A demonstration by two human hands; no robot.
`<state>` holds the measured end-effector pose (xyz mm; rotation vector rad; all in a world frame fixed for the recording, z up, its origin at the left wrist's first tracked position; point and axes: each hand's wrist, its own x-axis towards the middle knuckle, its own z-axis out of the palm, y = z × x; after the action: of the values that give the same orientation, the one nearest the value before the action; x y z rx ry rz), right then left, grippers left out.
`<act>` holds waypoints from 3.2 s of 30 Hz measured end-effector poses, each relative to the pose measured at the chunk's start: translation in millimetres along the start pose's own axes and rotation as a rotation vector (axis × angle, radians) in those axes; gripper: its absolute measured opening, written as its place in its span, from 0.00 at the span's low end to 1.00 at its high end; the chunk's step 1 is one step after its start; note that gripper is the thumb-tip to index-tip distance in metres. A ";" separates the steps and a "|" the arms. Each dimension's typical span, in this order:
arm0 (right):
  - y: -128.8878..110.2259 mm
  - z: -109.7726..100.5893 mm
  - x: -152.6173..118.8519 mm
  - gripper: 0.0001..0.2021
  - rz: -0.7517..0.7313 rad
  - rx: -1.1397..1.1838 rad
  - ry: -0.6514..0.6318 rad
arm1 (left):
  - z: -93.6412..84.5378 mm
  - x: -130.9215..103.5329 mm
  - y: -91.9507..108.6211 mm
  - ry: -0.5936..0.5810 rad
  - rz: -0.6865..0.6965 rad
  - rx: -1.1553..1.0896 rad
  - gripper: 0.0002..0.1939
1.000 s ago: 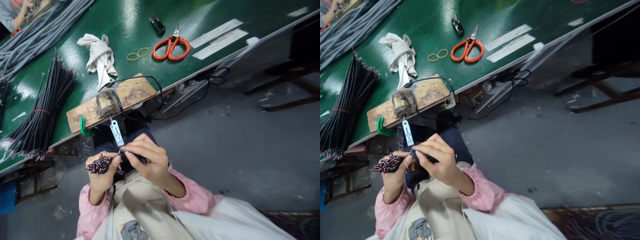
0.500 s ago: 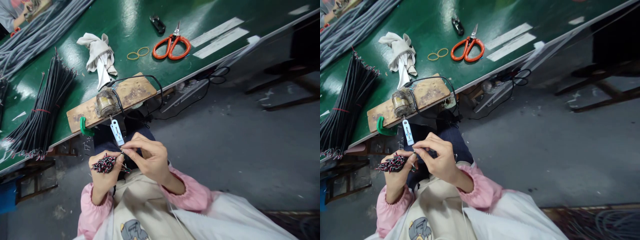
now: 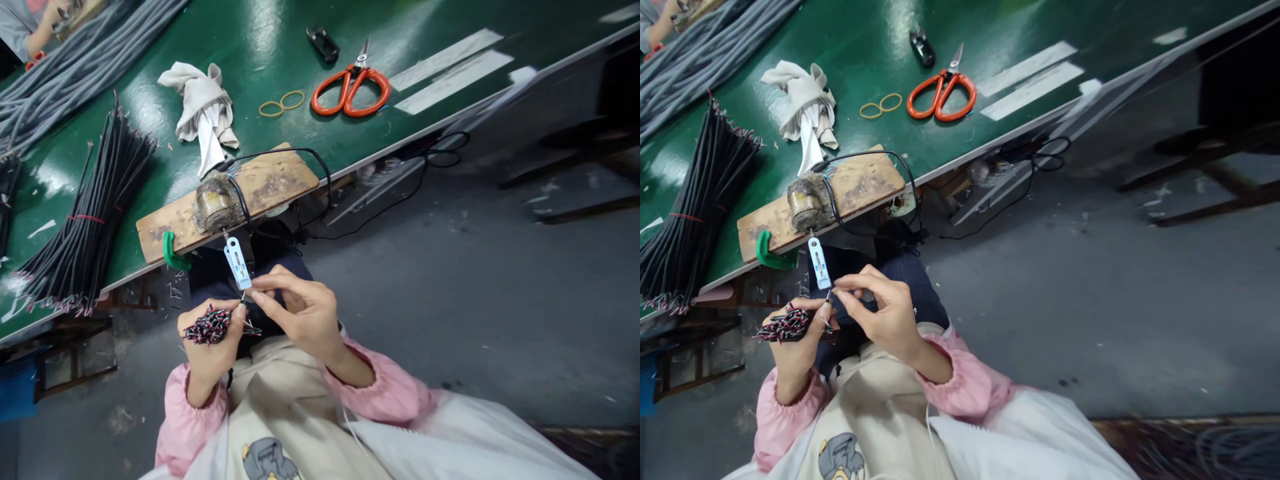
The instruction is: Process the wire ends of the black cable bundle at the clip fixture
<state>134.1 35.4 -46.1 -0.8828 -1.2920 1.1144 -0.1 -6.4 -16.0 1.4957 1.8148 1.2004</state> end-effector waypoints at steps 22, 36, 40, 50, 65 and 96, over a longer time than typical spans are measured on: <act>7.1 -2.0 5.3 0.09 -0.061 0.119 -0.099 | -4.4 5.9 -1.0 -0.129 -0.021 -0.167 0.04; 5.7 22.9 61.4 0.27 0.612 0.697 -0.322 | -9.2 5.0 5.8 0.025 0.060 -0.151 0.06; 5.0 26.9 58.5 0.26 0.674 0.833 -0.328 | -4.4 10.9 9.4 0.019 0.077 -0.124 0.07; 30.5 20.3 41.8 0.29 0.876 0.956 -0.287 | -3.3 11.8 12.2 -0.020 0.074 -0.129 0.08; -15.1 -13.0 13.7 0.01 -0.280 -0.043 -0.231 | -3.2 11.4 14.4 -0.214 0.035 -0.124 0.05; -7.5 -3.4 4.8 0.09 -0.014 0.042 -0.070 | -2.4 1.0 2.9 -0.116 0.025 -0.160 0.02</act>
<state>138.1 38.4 -38.0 -0.8090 -1.3253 1.1658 -0.9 -6.2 -12.2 1.4693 1.5902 1.2140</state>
